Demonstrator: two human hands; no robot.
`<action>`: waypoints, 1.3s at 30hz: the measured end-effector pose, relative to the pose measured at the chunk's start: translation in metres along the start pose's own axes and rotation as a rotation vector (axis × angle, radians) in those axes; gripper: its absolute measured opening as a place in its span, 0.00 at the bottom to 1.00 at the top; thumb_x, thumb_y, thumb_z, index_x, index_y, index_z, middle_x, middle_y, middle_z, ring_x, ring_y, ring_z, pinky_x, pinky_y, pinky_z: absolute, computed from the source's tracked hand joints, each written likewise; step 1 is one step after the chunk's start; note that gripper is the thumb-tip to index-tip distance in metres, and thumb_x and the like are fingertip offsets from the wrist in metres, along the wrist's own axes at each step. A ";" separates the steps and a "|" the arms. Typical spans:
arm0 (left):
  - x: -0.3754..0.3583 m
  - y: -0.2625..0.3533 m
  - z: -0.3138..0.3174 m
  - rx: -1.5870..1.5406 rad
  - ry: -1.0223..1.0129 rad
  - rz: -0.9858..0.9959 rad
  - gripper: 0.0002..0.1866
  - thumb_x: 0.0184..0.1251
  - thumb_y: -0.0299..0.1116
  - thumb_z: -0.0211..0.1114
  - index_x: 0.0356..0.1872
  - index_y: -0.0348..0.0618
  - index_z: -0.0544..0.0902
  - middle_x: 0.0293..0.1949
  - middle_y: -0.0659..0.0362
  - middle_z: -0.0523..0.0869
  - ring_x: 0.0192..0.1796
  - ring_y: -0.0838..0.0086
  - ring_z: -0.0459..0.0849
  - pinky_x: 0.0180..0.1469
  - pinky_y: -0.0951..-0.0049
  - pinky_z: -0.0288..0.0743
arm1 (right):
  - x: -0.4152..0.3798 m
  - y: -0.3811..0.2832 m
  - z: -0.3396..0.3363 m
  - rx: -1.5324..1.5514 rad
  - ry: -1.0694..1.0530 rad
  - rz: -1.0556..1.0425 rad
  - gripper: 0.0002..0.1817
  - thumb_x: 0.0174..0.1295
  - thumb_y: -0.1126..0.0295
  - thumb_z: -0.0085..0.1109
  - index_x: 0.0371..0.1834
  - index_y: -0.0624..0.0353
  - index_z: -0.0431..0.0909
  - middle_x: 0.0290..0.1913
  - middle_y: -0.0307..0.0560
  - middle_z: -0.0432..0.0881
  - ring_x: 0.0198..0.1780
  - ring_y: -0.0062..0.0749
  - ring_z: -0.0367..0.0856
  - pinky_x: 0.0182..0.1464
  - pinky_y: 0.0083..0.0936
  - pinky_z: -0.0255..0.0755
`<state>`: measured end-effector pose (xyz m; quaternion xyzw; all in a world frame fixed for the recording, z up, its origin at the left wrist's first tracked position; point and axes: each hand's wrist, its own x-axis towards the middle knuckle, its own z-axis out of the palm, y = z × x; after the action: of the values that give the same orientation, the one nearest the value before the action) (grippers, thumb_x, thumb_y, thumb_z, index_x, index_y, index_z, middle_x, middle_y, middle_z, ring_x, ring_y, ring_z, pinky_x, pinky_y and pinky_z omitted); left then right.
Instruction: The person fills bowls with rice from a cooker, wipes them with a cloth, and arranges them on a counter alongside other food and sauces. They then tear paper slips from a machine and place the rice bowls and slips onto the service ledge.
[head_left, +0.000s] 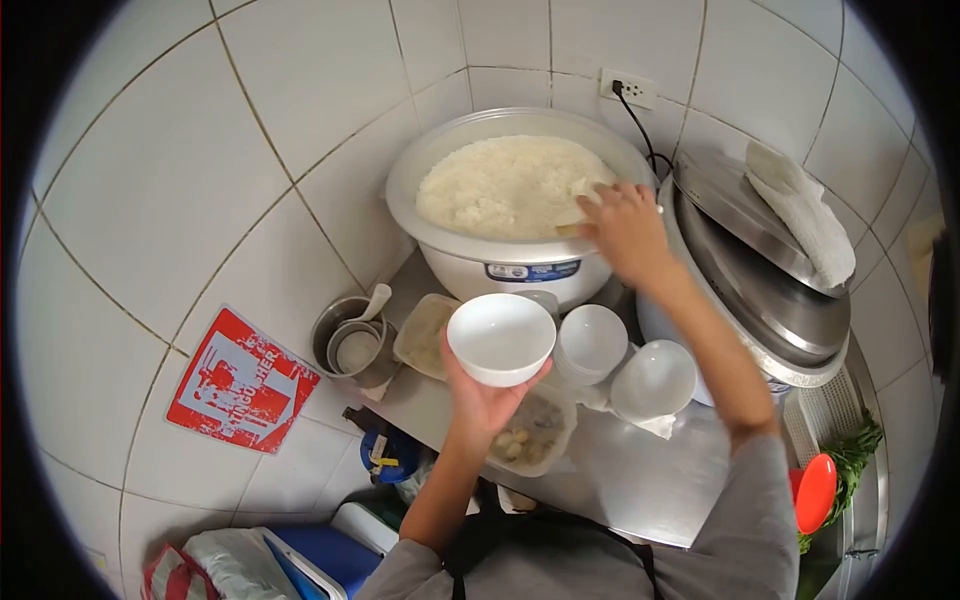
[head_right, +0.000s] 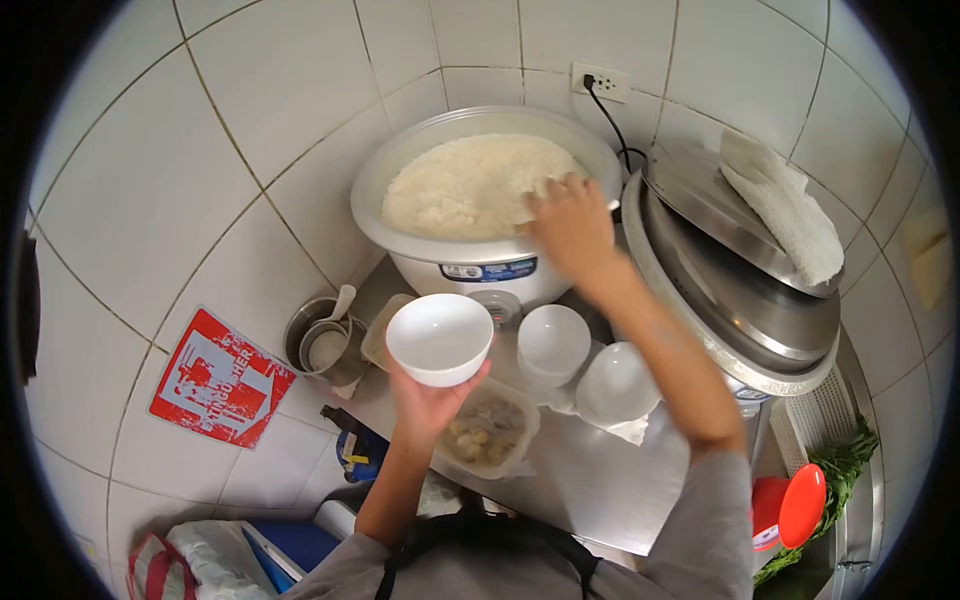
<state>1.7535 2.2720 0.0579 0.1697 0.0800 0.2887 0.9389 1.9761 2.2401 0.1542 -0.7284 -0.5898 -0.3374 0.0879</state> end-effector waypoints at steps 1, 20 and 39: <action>-0.005 0.011 0.004 0.002 -0.009 0.003 0.40 0.56 0.70 0.39 0.61 0.50 0.62 0.60 0.56 0.66 0.61 0.57 0.66 0.60 0.47 0.59 | 0.020 0.019 0.019 0.091 -0.289 0.082 0.12 0.52 0.64 0.55 0.37 0.56 0.79 0.41 0.49 0.79 0.48 0.44 0.75 0.45 0.38 0.69; 0.060 0.202 -0.001 0.441 -0.062 0.163 0.36 0.62 0.66 0.38 0.62 0.50 0.61 0.58 0.57 0.69 0.59 0.64 0.69 0.58 0.58 0.65 | 0.059 0.024 0.093 -0.063 -0.336 0.040 0.09 0.55 0.65 0.54 0.39 0.46 0.79 0.31 0.39 0.80 0.43 0.32 0.72 0.48 0.33 0.55; 0.162 0.172 0.056 0.854 0.137 0.171 0.40 0.57 0.63 0.52 0.63 0.48 0.55 0.58 0.53 0.65 0.61 0.63 0.65 0.59 0.53 0.61 | 0.125 0.044 0.048 0.467 -0.686 0.257 0.15 0.59 0.61 0.50 0.42 0.58 0.80 0.30 0.44 0.82 0.36 0.32 0.79 0.44 0.28 0.68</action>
<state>1.8120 2.4828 0.1643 0.5291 0.2401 0.3169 0.7496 2.0443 2.3524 0.2038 -0.8264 -0.5499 0.0804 0.0905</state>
